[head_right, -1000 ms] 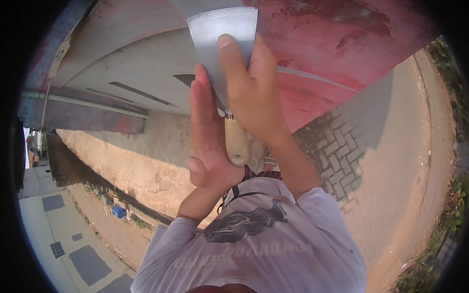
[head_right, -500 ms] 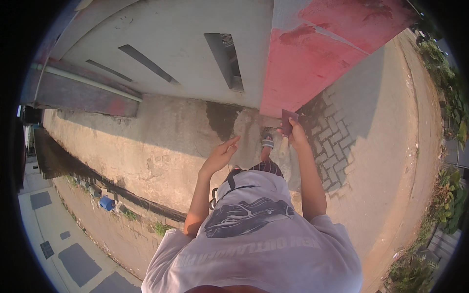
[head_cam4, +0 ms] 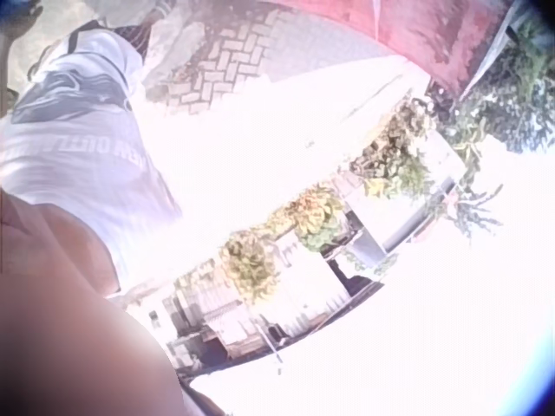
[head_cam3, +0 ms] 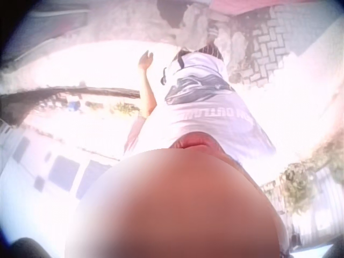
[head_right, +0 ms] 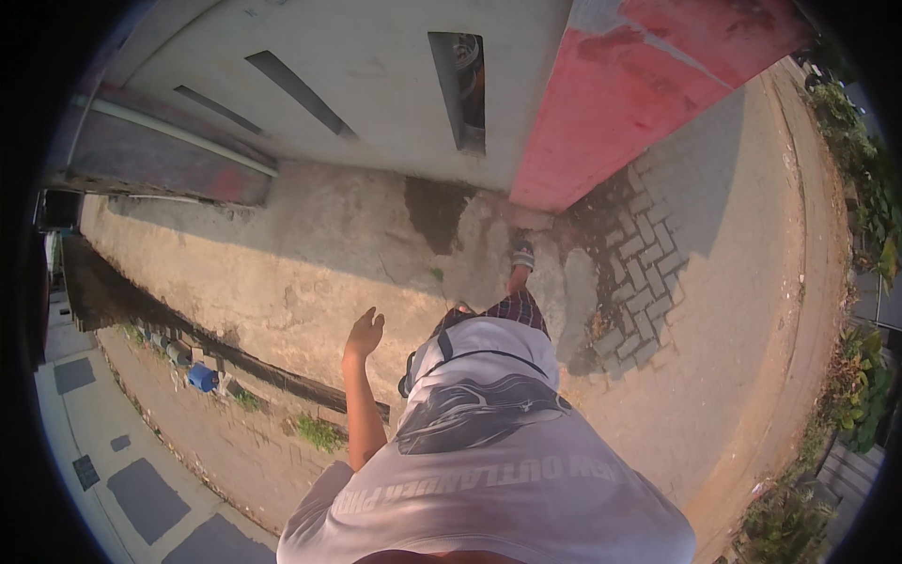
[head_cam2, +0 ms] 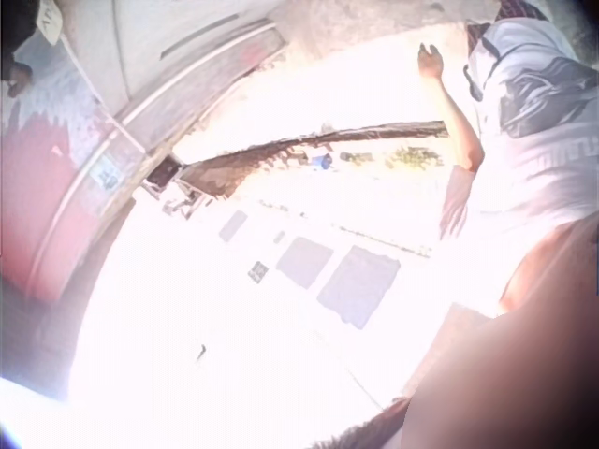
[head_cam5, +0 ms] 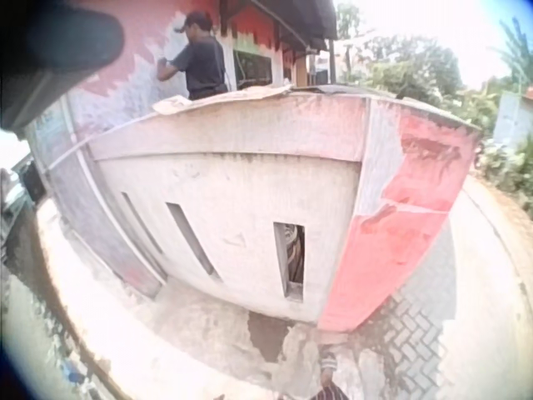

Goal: The person uses a metal scraper to remove pink paint from a curved concrete surface. They repeatedly scrape the same area, occasionally pausing to wipe the surface with their hand.

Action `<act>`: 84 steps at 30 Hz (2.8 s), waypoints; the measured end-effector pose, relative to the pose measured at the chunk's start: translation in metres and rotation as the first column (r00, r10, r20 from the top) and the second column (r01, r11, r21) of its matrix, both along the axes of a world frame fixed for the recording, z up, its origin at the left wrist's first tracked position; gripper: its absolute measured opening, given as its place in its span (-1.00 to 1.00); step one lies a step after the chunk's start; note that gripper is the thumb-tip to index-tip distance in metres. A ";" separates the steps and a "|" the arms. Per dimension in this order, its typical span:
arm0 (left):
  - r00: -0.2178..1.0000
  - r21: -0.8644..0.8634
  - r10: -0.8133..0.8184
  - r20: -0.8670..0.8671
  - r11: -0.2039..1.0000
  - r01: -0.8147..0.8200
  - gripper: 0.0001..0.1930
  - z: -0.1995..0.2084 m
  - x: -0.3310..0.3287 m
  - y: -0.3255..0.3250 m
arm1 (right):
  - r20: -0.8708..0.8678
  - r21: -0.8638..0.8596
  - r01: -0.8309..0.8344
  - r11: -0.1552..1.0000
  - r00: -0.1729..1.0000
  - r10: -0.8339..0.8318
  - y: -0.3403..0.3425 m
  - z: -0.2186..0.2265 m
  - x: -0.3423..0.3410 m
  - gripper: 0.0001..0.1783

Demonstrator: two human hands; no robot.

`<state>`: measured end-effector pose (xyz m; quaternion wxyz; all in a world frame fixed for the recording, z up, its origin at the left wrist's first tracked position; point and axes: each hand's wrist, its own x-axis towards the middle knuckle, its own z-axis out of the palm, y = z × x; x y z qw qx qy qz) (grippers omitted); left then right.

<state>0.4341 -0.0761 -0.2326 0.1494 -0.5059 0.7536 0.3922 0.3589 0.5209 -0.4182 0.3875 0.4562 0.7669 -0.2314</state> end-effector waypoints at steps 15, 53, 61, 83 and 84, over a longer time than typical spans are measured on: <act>0.712 0.231 -0.323 -0.623 0.794 0.562 -0.25 0.152 -0.304 0.101 | -0.743 -0.666 -0.695 0.272 0.652 -0.152 -0.405 0.274 -0.414 -0.74; 0.235 0.330 0.274 -0.932 0.911 0.247 -0.56 0.183 -0.450 0.087 | -0.502 -0.699 -0.681 -0.218 0.684 -0.530 -0.490 0.395 -0.488 -0.76; 0.195 0.356 0.317 -0.928 0.908 0.219 -0.58 0.192 -0.454 0.087 | -0.505 -0.659 -0.712 -0.245 0.659 -0.558 -0.494 0.400 -0.492 -0.78; 0.261 0.337 0.280 -0.924 0.918 0.208 -0.60 0.184 -0.450 0.090 | -0.524 -0.693 -0.700 -0.170 0.652 -0.547 -0.490 0.390 -0.490 -0.77; 0.256 0.320 0.264 -0.930 0.923 0.213 -0.60 0.185 -0.449 0.091 | -0.521 -0.691 -0.700 -0.178 0.654 -0.549 -0.489 0.389 -0.488 -0.77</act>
